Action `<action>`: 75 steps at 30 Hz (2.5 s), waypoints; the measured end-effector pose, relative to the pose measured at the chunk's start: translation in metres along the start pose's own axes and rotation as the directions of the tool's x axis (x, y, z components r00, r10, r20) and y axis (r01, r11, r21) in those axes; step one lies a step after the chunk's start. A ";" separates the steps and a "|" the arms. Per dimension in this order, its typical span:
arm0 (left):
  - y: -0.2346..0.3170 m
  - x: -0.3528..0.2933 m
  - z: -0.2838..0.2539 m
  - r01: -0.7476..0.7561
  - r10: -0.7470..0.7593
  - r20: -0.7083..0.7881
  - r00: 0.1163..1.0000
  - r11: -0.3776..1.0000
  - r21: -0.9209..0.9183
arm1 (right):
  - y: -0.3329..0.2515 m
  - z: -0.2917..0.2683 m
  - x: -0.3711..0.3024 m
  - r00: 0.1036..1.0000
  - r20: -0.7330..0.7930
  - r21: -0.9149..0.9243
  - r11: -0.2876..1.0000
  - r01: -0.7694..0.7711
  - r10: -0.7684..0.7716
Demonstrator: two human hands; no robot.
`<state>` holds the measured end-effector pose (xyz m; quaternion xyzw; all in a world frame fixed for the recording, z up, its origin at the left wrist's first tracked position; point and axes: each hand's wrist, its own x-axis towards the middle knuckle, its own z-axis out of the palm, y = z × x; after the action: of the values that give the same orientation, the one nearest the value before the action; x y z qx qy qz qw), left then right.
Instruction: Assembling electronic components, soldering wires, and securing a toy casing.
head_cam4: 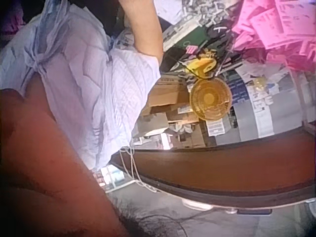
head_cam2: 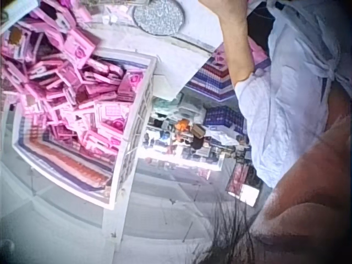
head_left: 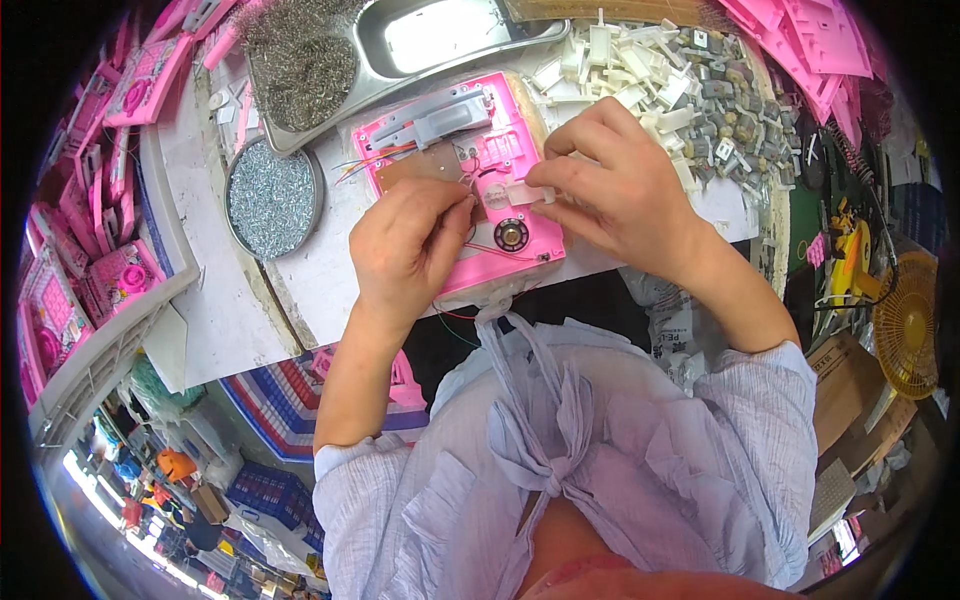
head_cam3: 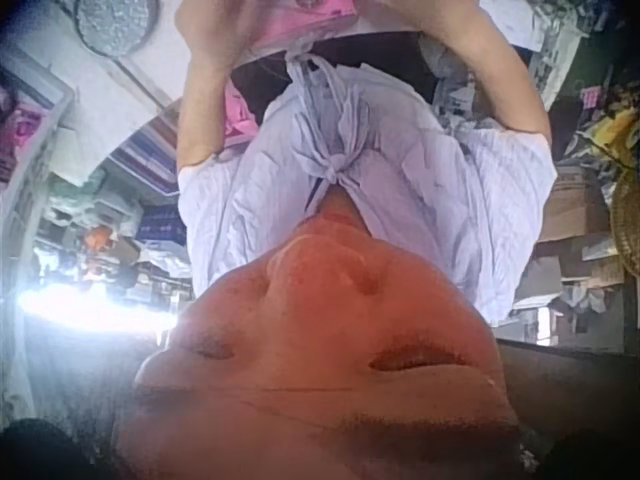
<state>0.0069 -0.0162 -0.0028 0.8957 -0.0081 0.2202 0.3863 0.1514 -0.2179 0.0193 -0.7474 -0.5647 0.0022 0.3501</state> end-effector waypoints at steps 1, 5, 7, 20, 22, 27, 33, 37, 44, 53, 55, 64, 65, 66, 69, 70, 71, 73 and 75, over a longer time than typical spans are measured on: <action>-0.001 0.000 0.001 -0.018 0.018 -0.020 1.000 1.000 -0.003 | -0.001 0.001 0.003 1.000 0.005 -0.010 1.000 0.026 -0.026; -0.004 -0.001 0.006 -0.025 0.024 -0.056 0.998 0.999 -0.023 | 0.002 0.005 0.011 0.993 0.022 -0.015 0.993 0.114 -0.114; -0.004 -0.001 0.006 -0.008 0.006 -0.052 0.999 0.999 -0.041 | 0.008 0.009 0.011 0.994 -0.002 0.070 0.992 0.106 -0.106; -0.008 -0.002 0.004 -0.019 0.018 -0.021 1.000 0.999 -0.046 | 0.001 0.025 0.003 0.991 0.112 -0.145 0.986 0.084 -0.067; -0.008 0.000 0.006 -0.035 0.035 -0.013 0.999 0.998 -0.054 | 0.000 0.026 -0.007 0.992 0.109 -0.237 0.967 0.091 -0.067; -0.004 0.002 0.006 -0.038 0.037 -0.016 0.999 0.997 -0.066 | 0.032 -0.024 -0.008 1.000 0.011 0.141 0.989 -0.030 0.029; 0.000 0.003 0.008 -0.022 0.021 -0.012 1.000 0.997 -0.074 | 0.137 -0.146 -0.002 0.844 -0.323 -0.508 0.674 -0.536 0.428; 0.004 0.002 0.005 0.102 -0.099 0.040 0.994 0.992 -0.080 | 0.143 -0.150 0.007 0.789 -0.135 -0.575 0.601 -0.555 0.599; 0.007 0.000 0.003 0.148 -0.145 0.054 0.988 0.987 -0.060 | 0.143 -0.137 0.002 0.794 -0.021 -0.498 0.682 -0.535 0.608; 0.007 0.000 0.003 0.146 -0.144 0.044 0.989 0.988 -0.046 | 0.153 -0.128 0.002 0.794 0.034 -0.486 0.705 -0.517 0.607; 0.007 0.000 0.004 0.144 -0.142 0.036 0.989 0.988 -0.059 | 0.153 -0.125 -0.003 0.811 0.001 -0.477 0.713 -0.514 0.585; 0.007 0.000 0.004 0.126 -0.124 0.031 0.992 0.990 -0.065 | 0.147 -0.134 0.003 0.791 0.119 -0.256 0.788 -0.560 0.601; 0.007 -0.001 0.004 0.130 -0.128 0.028 0.991 0.989 -0.069 | 0.149 -0.137 0.004 0.772 0.119 -0.190 0.777 -0.600 0.625; 0.006 -0.001 0.005 0.135 -0.134 0.023 0.991 0.988 -0.072 | 0.163 -0.136 0.004 0.822 -0.025 -0.262 0.790 -0.554 0.568; -0.001 -0.007 0.003 0.085 -0.085 -0.003 0.996 0.996 -0.034 | 0.160 -0.139 0.016 0.795 -0.005 -0.487 0.693 -0.532 0.607; -0.001 -0.004 0.005 0.068 -0.068 -0.004 0.998 0.997 -0.045 | 0.167 -0.140 0.009 0.755 -0.015 -0.374 0.697 -0.612 0.655; -0.001 -0.003 0.004 0.061 -0.061 0.005 0.998 0.997 -0.037 | 0.174 -0.135 -0.003 0.710 -0.005 -0.236 0.689 -0.685 0.704; 0.001 0.000 0.003 0.104 -0.102 0.025 0.994 0.991 -0.079 | 0.157 -0.135 -0.006 0.768 -0.035 -0.326 0.719 -0.614 0.640; -0.003 -0.002 0.004 0.062 -0.064 -0.021 0.998 0.994 -0.091 | 0.147 -0.130 -0.004 0.811 -0.026 -0.371 0.748 -0.550 0.584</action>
<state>0.0076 -0.0170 -0.0081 0.8745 0.0150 0.2178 0.4331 0.3254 -0.3058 0.0387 -0.9336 -0.3167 0.0391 0.1628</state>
